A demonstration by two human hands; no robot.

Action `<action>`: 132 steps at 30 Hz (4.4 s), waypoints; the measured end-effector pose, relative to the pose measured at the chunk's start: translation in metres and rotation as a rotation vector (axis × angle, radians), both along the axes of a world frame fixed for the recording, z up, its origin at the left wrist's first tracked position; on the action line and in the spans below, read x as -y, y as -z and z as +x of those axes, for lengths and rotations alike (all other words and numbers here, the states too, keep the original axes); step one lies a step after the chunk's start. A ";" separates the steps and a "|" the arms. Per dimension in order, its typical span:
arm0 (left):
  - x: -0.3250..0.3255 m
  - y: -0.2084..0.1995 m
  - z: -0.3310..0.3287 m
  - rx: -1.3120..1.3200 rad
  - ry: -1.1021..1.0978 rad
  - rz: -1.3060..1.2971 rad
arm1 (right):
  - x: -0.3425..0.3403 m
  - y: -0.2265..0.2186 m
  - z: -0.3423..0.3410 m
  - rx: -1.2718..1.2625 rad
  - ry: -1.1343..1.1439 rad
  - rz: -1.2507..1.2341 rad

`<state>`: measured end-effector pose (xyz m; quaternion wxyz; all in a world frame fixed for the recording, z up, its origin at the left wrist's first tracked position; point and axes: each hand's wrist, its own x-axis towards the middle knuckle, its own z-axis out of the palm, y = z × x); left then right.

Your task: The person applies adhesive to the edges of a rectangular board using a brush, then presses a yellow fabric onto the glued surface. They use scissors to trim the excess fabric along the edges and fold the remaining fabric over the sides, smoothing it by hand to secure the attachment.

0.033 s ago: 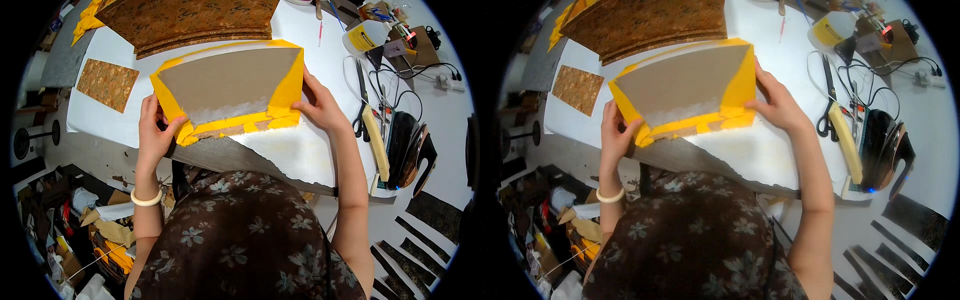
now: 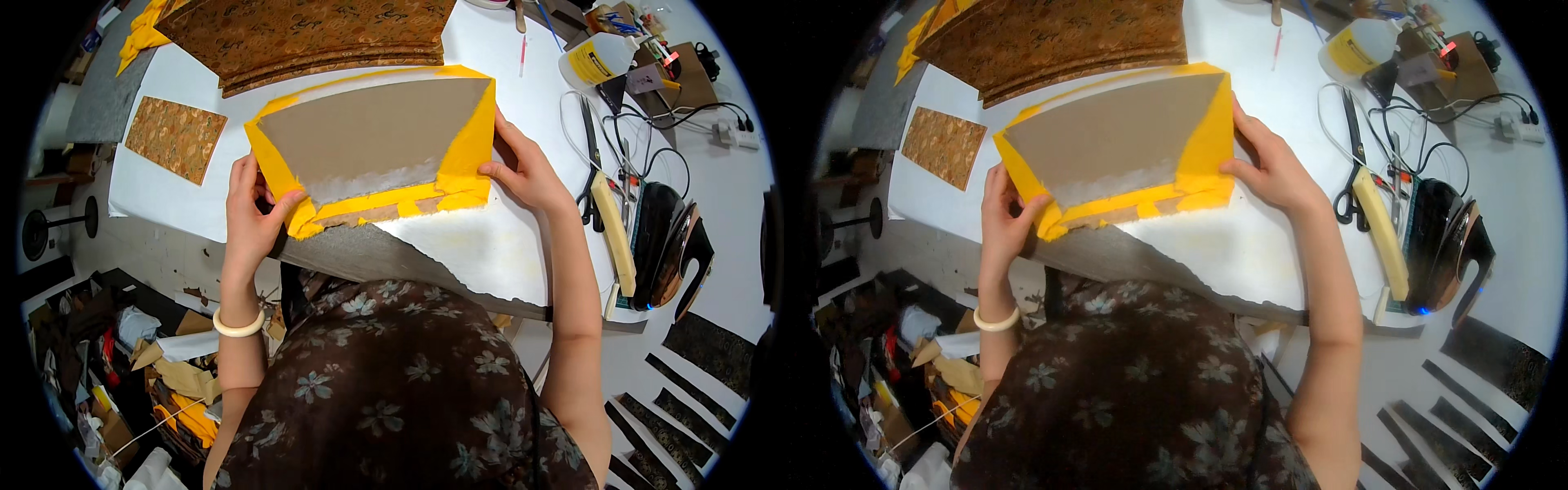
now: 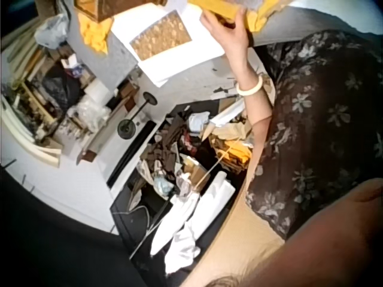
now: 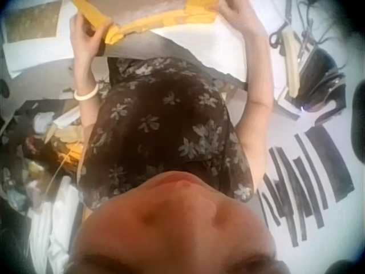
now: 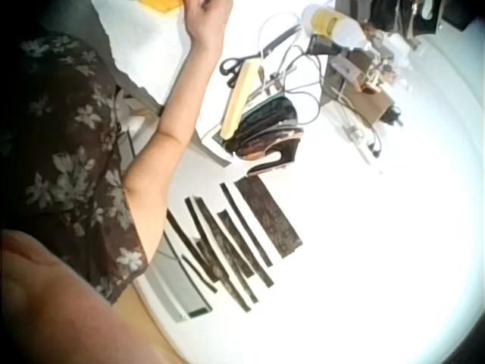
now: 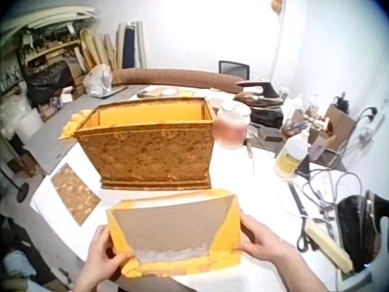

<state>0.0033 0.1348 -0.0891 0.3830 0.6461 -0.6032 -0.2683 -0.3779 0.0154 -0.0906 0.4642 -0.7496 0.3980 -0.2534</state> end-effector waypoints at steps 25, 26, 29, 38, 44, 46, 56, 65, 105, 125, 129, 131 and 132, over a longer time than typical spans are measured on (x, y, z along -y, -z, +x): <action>-0.005 -0.003 0.004 -0.021 0.026 0.056 | -0.022 0.006 0.043 0.031 0.309 -0.057; -0.006 -0.003 0.003 -0.022 0.018 0.057 | -0.023 0.005 0.044 0.030 0.313 -0.055; -0.006 -0.005 -0.003 -0.001 0.007 0.029 | -0.024 0.006 0.043 -0.016 0.317 -0.070; -0.006 -0.007 -0.008 0.037 -0.004 0.039 | -0.022 0.012 0.037 -0.090 0.271 -0.182; -0.006 0.001 -0.002 0.114 0.039 -0.020 | -0.023 0.011 0.037 -0.130 0.270 -0.190; -0.006 0.000 -0.006 0.149 0.038 -0.057 | -0.024 0.009 0.038 -0.129 0.263 -0.195; -0.005 0.004 0.001 -0.052 0.028 0.011 | -0.022 0.004 0.038 -0.110 0.251 -0.160; -0.034 -0.011 0.024 0.167 -0.023 -0.280 | -0.037 -0.024 0.029 -0.152 0.372 -0.595; 0.089 -0.199 -0.067 0.200 0.421 -0.870 | 0.015 -0.209 0.051 0.112 0.269 -0.502; 0.110 -0.125 -0.114 -0.232 0.584 -0.498 | 0.028 -0.249 0.069 -0.309 -0.289 -0.865; 0.085 -0.069 -0.094 -0.599 0.452 -0.299 | 0.021 -0.221 0.077 -0.263 -0.243 -0.945; 0.079 -0.047 -0.074 -0.610 0.398 -0.306 | 0.018 -0.217 0.068 -0.169 -0.106 -0.857; 0.078 -0.040 -0.062 -0.563 0.406 -0.277 | 0.018 -0.212 0.057 -0.047 -0.058 -0.800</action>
